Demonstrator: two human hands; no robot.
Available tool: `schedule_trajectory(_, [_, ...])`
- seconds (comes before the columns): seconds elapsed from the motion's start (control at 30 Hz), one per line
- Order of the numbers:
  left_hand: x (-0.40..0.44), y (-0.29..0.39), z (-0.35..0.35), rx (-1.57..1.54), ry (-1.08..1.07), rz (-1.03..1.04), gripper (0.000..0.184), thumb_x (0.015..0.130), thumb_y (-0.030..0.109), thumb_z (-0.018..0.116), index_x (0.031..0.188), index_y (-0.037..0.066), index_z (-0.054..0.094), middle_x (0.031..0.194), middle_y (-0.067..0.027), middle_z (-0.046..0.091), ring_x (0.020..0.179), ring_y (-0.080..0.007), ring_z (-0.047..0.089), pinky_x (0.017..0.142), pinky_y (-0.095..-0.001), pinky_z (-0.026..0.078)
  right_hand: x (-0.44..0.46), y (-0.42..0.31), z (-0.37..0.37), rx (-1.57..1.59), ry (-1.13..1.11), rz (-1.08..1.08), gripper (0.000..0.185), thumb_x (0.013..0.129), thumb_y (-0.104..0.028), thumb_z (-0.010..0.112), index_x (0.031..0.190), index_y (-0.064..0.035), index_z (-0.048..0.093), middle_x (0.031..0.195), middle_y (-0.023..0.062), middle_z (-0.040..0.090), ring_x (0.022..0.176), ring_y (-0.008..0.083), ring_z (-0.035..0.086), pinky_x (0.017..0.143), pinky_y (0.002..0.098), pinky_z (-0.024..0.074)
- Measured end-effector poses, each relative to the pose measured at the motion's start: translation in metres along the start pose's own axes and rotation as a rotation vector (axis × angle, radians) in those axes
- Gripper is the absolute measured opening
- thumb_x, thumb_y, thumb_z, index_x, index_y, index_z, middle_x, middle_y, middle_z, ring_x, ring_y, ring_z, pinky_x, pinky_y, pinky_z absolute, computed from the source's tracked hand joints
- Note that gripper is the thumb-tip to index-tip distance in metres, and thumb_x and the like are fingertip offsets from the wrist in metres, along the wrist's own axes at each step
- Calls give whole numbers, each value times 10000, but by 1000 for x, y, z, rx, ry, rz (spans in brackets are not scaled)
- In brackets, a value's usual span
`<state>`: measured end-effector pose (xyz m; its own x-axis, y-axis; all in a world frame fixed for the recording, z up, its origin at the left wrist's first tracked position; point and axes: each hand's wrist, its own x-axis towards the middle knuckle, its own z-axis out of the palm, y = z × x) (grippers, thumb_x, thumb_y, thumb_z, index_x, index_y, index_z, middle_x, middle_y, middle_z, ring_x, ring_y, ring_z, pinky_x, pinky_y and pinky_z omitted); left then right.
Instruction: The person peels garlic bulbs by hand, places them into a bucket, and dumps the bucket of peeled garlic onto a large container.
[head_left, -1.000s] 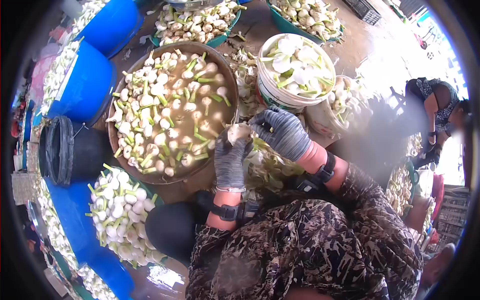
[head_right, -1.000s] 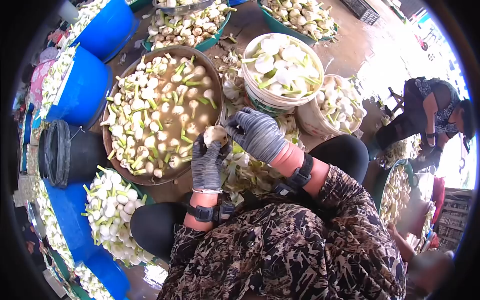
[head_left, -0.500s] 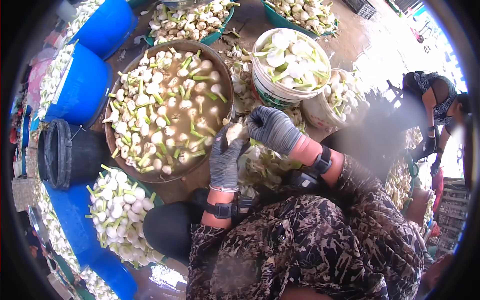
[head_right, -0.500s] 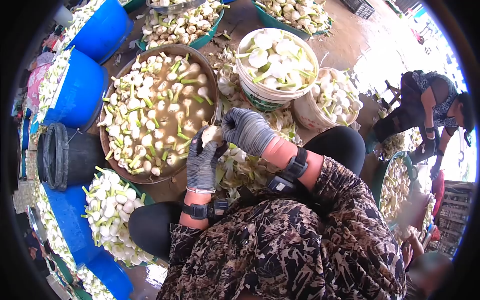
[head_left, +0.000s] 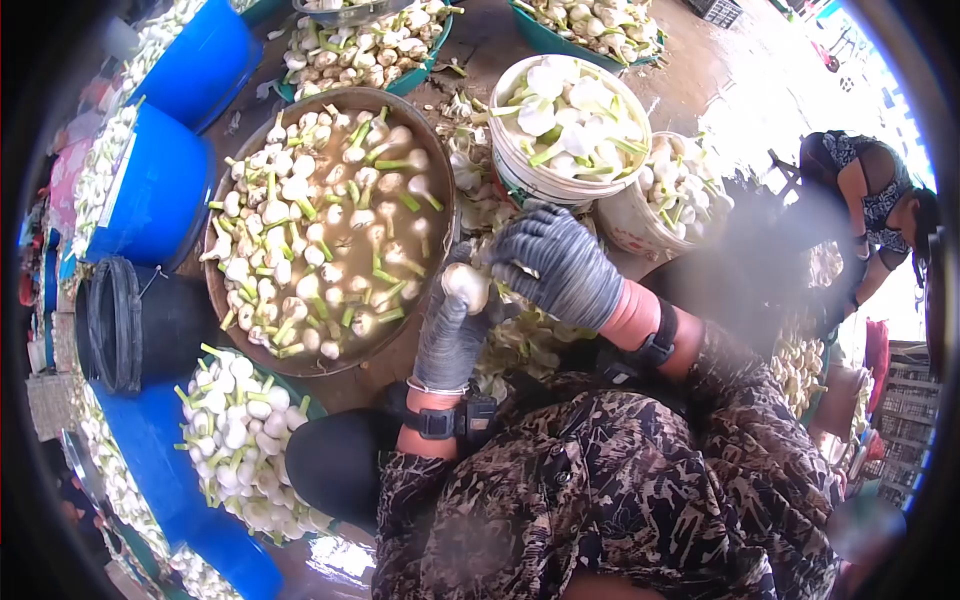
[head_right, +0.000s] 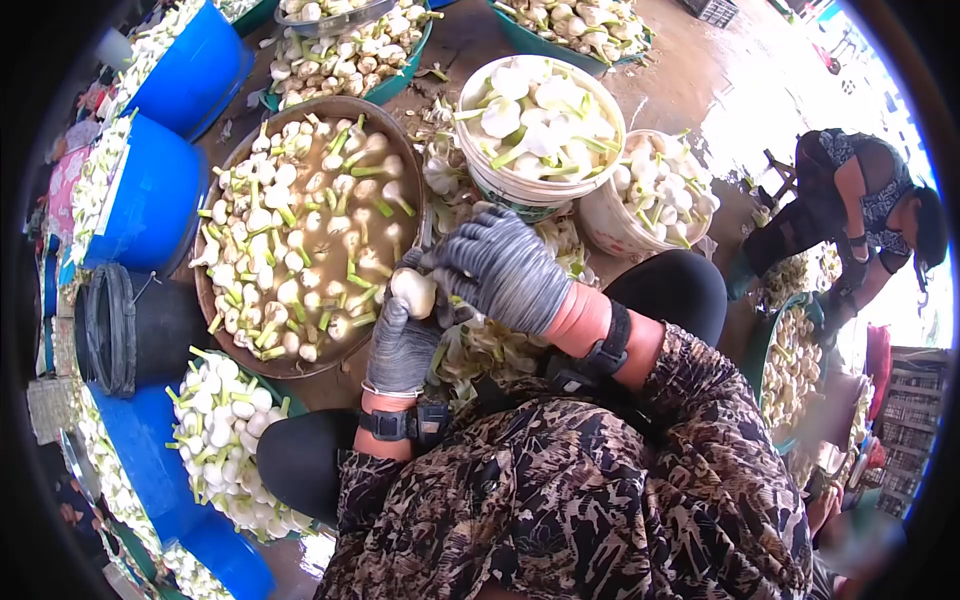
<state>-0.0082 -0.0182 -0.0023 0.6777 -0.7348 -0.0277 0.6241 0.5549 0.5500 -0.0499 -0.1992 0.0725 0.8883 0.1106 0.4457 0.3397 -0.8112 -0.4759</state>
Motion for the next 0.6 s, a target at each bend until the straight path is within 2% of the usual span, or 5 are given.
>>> schedule_trajectory(0.27, [-2,2,13,161,14,-61,778,802,344,744,1397,43,343,1239,-118,540,1023,-200,587,820,-392,558,-8,-11,12,21,-83,126,155,790,-205,645,844,-61,626,770,134,623,742,341,616,667,418,495])
schedule_trajectory(0.33, [-3,4,11,316,-27,-59,820,752,390,778,1383,31,396,1267,-73,541,1131,-194,543,972,-333,454,-10,-13,14,100,-111,236,133,788,-159,655,857,-48,626,765,148,625,722,352,612,653,412,494])
schedule_trajectory(0.43, [-2,9,4,415,-127,-133,861,738,447,775,1385,22,398,1311,-75,508,1204,-195,481,1031,-344,395,-14,-9,22,245,-156,417,113,817,-111,644,881,-22,620,754,174,631,687,352,616,638,383,494])
schedule_trajectory(0.57, [-3,13,0,632,-111,-73,915,748,397,772,1439,23,304,1313,-80,477,1151,-175,486,970,-301,429,-18,-5,29,375,-179,468,83,824,-77,619,883,-19,618,746,176,620,664,318,606,631,376,486])
schedule_trajectory(0.6, [-2,13,10,645,-93,12,800,798,397,727,1398,15,362,1270,-97,503,1121,-185,506,953,-308,438,-19,-4,30,326,-110,437,73,825,-72,619,874,-19,613,752,177,620,663,314,605,626,378,483])
